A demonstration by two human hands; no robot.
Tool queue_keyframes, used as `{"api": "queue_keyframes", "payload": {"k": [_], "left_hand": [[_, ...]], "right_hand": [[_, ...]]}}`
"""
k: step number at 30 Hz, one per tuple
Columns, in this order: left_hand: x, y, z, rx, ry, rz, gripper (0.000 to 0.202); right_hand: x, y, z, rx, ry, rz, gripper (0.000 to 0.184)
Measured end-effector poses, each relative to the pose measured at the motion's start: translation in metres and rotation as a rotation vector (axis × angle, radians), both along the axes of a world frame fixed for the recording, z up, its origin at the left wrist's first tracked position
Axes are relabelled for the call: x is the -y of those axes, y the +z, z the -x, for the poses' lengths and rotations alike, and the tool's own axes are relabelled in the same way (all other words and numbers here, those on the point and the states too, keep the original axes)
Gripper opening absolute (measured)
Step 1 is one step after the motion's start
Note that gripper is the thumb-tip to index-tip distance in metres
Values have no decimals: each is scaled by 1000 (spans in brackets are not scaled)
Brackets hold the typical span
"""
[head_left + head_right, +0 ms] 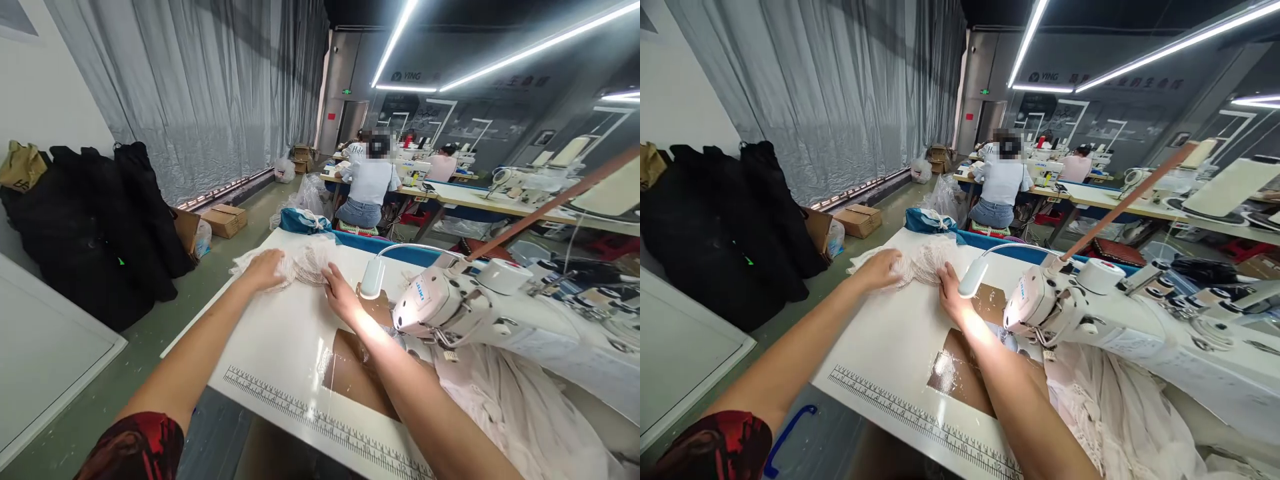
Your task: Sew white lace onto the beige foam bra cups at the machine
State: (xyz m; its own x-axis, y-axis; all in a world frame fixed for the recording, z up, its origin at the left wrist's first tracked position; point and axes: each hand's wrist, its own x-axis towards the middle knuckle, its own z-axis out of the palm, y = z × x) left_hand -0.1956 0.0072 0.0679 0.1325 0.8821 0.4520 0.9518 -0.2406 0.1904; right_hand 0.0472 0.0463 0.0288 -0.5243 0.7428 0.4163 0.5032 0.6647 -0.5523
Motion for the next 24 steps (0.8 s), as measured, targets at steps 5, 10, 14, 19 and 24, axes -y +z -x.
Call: {"api": "queue_keyframes", "payload": {"k": [5, 10, 14, 19, 24], "left_hand": [[15, -21, -10, 1, -47, 17, 54], [40, -1, -61, 109, -255, 49, 42], [67, 8, -135, 127, -582, 255, 38], [83, 5, -234, 62, -948, 370, 32], [86, 0, -307, 117, -1117, 401, 31]], "right_hand": [[53, -12, -57, 113, 40, 63, 36], [134, -7, -129, 228, 62, 78, 22], [178, -20, -184, 144, -81, -11, 31], [211, -26, -257, 15, -451, -135, 24], [219, -28, -335, 184, -987, -69, 29]]}}
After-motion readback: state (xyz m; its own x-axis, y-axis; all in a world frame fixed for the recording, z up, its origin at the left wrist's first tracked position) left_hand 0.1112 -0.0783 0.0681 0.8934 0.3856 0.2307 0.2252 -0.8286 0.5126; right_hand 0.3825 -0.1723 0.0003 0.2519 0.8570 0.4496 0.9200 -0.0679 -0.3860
